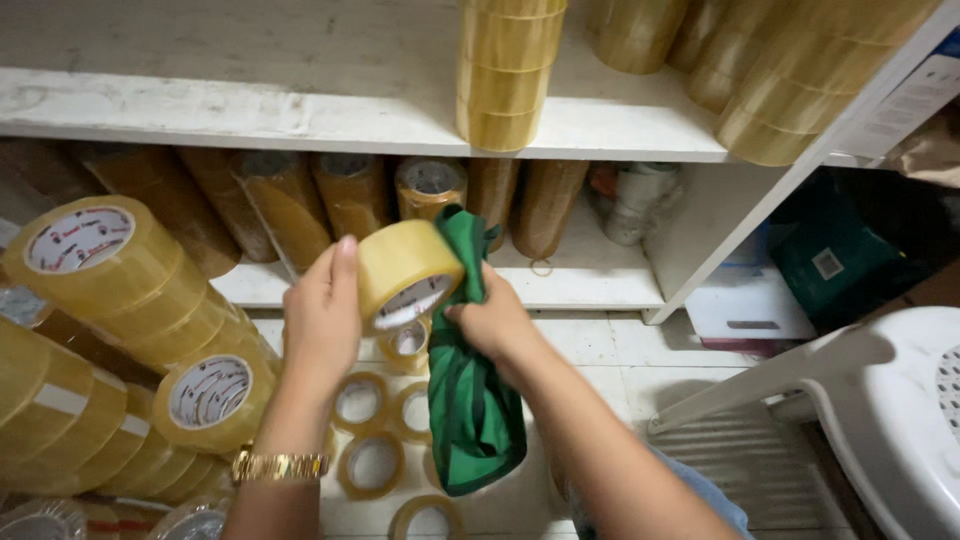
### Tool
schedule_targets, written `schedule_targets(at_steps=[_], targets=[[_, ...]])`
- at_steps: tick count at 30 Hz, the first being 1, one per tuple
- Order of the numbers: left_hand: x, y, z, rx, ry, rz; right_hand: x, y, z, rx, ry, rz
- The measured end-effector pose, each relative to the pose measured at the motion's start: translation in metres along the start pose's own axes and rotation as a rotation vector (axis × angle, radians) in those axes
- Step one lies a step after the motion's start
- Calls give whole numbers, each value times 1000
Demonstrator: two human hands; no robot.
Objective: The person sits on the floor in a storage area and wipes several rolls of clear packing tape with a green cloth. They pick up each roll, wipe it thoroughly, and place it back on the white shelf or on the floor.
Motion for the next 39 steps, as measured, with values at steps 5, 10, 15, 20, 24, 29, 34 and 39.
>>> schedule_targets(at_steps=[5,10,15,20,24,29,34,39], targets=[[-6,9,17,-2,-91,1,-43,45,-2,154,750,-165],[-38,-4,0,261,-60,-144,-68,75,19,343,1116,-556],[-70,-13,3,302,108,-228,-55,44,9,311,849,-401],[-60,-9,-4,344,123,-188,-80,70,15,360,1006,-469],[-48,-7,-10,379,-34,-63,-84,87,30,534,1138,-780],[-76,-16,-1,332,165,-149,-64,49,11,305,857,-419],[-61,-10,-6,379,112,-177,-91,80,14,392,1068,-604],[-72,-15,-1,420,187,-165,-96,85,18,409,1117,-683]])
Point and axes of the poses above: each hand's wrist, its own y-axis away from the middle knuckle, its own z-axis out of the palm, x = y × z, the point moved 6 cm from there along -y, towards the middle knuckle, and after that the axes turned 13 degrees about y, right-handed, at the moved point
